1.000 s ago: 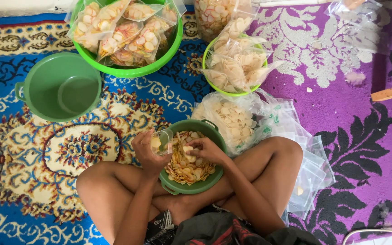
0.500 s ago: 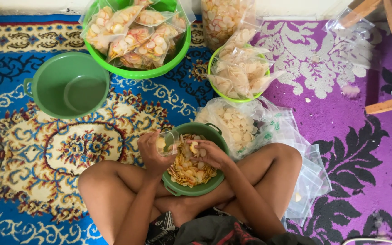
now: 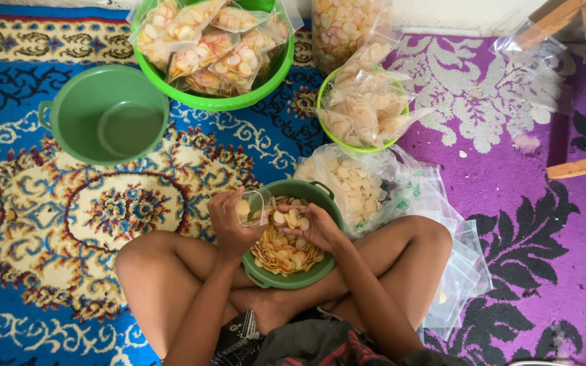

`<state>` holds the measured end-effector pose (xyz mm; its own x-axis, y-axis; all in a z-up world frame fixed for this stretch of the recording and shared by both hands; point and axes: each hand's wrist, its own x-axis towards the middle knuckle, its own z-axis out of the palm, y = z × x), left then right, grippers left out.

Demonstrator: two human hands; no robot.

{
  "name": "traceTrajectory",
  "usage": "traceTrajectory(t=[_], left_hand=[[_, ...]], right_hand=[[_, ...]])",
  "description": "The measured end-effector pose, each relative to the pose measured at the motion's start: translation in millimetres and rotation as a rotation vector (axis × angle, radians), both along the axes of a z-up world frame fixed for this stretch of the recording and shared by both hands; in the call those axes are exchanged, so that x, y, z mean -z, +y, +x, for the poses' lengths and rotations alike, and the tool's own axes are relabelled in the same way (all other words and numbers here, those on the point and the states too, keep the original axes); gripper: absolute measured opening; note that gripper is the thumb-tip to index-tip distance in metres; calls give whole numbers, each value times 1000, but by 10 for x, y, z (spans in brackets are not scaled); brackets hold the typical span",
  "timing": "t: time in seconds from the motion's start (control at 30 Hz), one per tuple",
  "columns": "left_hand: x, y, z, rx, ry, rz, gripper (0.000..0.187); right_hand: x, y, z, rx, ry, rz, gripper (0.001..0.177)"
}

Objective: The person is sitting on the floor and manually filling small plastic bags with crackers from a green bowl.

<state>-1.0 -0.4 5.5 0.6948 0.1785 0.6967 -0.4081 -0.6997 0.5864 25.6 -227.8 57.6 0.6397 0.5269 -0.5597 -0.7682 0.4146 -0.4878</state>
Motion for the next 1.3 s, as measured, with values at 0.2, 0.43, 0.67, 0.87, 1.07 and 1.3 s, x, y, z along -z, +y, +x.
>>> traceTrajectory(t=[0.2,0.43,0.67,0.87,1.07,1.3], left_hand=[[-56,-18,-21,6,20,-26,70],[59,4,24,-10,-3,14,74],[94,-8,31,-24,-37,-3,73],[75,-3,18,-9,-7,1,71],[52,-16,21,-11,-7,1,72],[35,-29,11,-13,-3,-9,71]], right_hand=[[131,-20,-12,-28,-34,-7,59],[552,-118,23,-41,-61,-99,47],[146,-64,-22,-93,85,70,46],[508,-80,-53,-61,11,20,40],[196,-34,-79,-29,-67,-20,41],[291,-32,-65,18,-69,8,54]])
